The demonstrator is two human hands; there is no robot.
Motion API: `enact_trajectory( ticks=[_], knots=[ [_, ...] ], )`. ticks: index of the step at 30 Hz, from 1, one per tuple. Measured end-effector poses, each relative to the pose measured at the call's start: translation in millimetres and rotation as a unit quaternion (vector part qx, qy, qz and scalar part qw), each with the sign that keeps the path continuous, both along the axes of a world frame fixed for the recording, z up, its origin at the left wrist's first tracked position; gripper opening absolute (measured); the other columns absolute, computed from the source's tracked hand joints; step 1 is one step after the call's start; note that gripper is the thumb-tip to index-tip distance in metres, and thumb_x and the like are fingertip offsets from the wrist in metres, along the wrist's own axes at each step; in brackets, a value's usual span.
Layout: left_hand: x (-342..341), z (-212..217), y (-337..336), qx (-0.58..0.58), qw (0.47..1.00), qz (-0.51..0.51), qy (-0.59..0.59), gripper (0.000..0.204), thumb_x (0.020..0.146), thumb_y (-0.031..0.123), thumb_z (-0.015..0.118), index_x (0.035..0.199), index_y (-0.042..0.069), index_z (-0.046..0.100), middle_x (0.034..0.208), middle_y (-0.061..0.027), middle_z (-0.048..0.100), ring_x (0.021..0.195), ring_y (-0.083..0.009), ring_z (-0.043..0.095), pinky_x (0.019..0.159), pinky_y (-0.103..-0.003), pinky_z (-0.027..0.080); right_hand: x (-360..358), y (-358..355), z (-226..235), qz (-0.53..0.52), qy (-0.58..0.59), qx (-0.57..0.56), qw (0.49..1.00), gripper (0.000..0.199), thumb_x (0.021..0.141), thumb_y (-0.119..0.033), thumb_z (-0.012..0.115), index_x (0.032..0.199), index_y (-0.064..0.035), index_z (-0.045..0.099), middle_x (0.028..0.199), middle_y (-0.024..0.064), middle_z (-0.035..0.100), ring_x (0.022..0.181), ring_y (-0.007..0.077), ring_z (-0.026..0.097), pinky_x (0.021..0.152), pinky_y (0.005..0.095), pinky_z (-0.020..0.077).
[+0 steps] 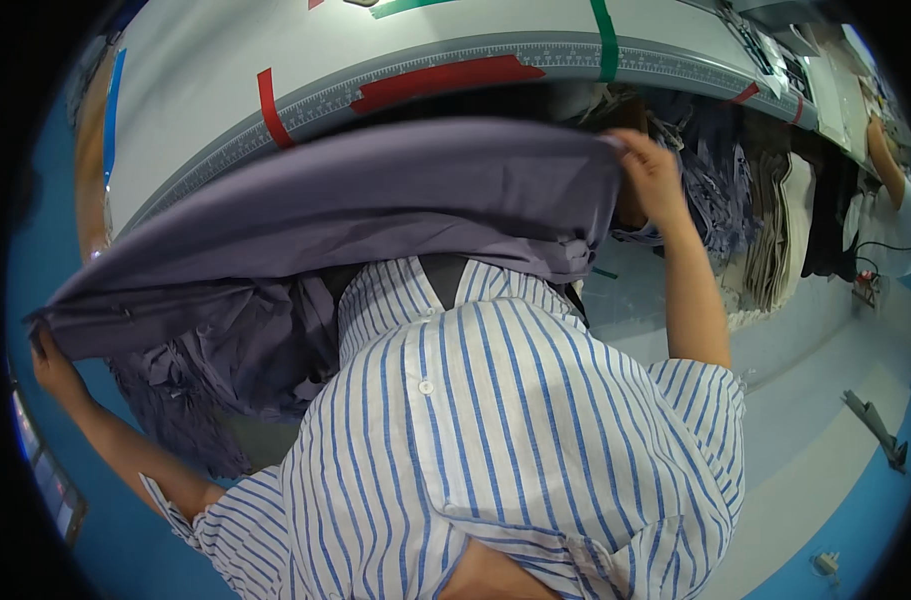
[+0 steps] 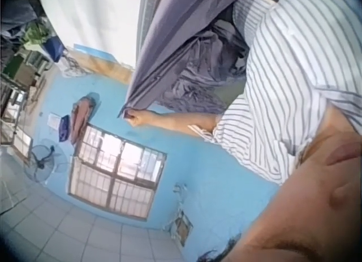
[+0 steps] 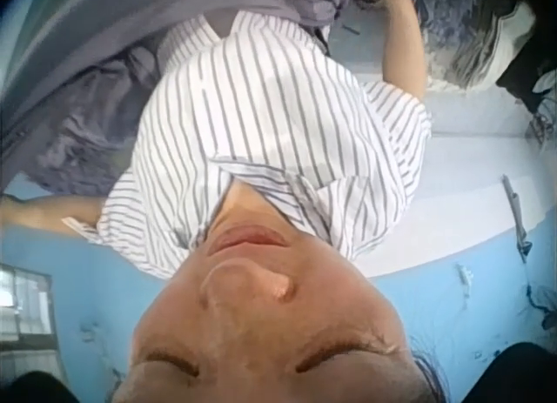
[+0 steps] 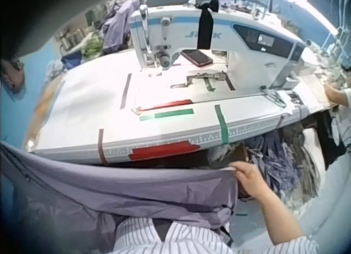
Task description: Sew a zipper into a garment using an industrial sewing machine.
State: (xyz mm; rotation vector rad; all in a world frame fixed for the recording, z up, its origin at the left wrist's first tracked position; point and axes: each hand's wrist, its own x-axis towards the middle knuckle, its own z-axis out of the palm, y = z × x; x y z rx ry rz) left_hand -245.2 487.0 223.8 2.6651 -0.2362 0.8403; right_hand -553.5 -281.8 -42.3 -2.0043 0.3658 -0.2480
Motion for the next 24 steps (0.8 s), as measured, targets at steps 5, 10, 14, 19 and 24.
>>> enact_trajectory(
  ticks=[5, 10, 14, 19, 24],
  knots=[
    [40, 19, 8, 0.007, 0.998, -0.048, -0.047, 0.051, 0.1, 0.04, 0.06, 0.129, -0.001, 0.065, 0.117, -0.0106, 0.07, 0.106, -0.0174, 0.065, 0.091, -0.029, 0.049, -18, -8, 14, 0.084, -0.021, -0.196, 0.977, 0.023, 0.084, -0.001, 0.063, 0.106, 0.0001, 0.07, 0.102, 0.0168, 0.072, 0.09, 0.0293, 0.071, 0.081, 0.0325, 0.0544],
    [39, 14, -79, -0.022, 0.999, -0.037, 0.016, 0.052, 0.1, 0.04, 0.061, 0.132, -0.001, 0.063, 0.126, -0.0123, 0.066, 0.112, -0.0166, 0.063, 0.097, -0.03, 0.049, -29, 6, 19, -0.035, 0.095, -0.114, 0.988, 0.026, 0.084, -0.002, 0.06, 0.109, 0.0001, 0.066, 0.1, 0.0207, 0.069, 0.093, 0.0353, 0.069, 0.082, 0.0372, 0.0525],
    [-76, -10, -290, -0.243, 0.894, -0.324, 0.194, 0.032, 0.108, 0.017, 0.046, 0.131, 0.002, 0.062, 0.122, -0.0065, 0.066, 0.108, -0.0148, 0.064, 0.095, -0.029, 0.052, -25, 36, 91, 0.095, -0.15, -0.171, 0.969, 0.025, 0.086, 0.004, 0.058, 0.109, -0.001, 0.064, 0.102, 0.0155, 0.067, 0.092, 0.0334, 0.067, 0.079, 0.036, 0.0524],
    [-210, -49, -490, 0.001, 0.712, -0.602, 0.362, 0.017, 0.078, 0.006, 0.074, 0.094, 0.002, 0.07, 0.093, -0.0116, 0.069, 0.09, -0.0317, 0.066, 0.079, -0.036, 0.053, 8, 84, 184, 0.207, -0.308, -0.266, 0.89, 0.03, 0.079, 0.006, 0.065, 0.106, -0.0075, 0.064, 0.091, 0.0088, 0.064, 0.074, 0.0302, 0.065, 0.062, 0.0366, 0.0513],
    [-198, -42, -461, -0.022, 0.714, -0.632, 0.3, 0.02, 0.069, 0.006, 0.074, 0.089, 0.004, 0.07, 0.083, -0.01, 0.067, 0.076, -0.0288, 0.066, 0.065, -0.034, 0.049, 1, 62, 205, 0.27, -0.093, -0.244, 0.927, 0.026, 0.073, 0.0, 0.063, 0.099, -0.0034, 0.064, 0.081, 0.012, 0.063, 0.072, 0.0303, 0.064, 0.062, 0.0369, 0.0505]
  ],
)
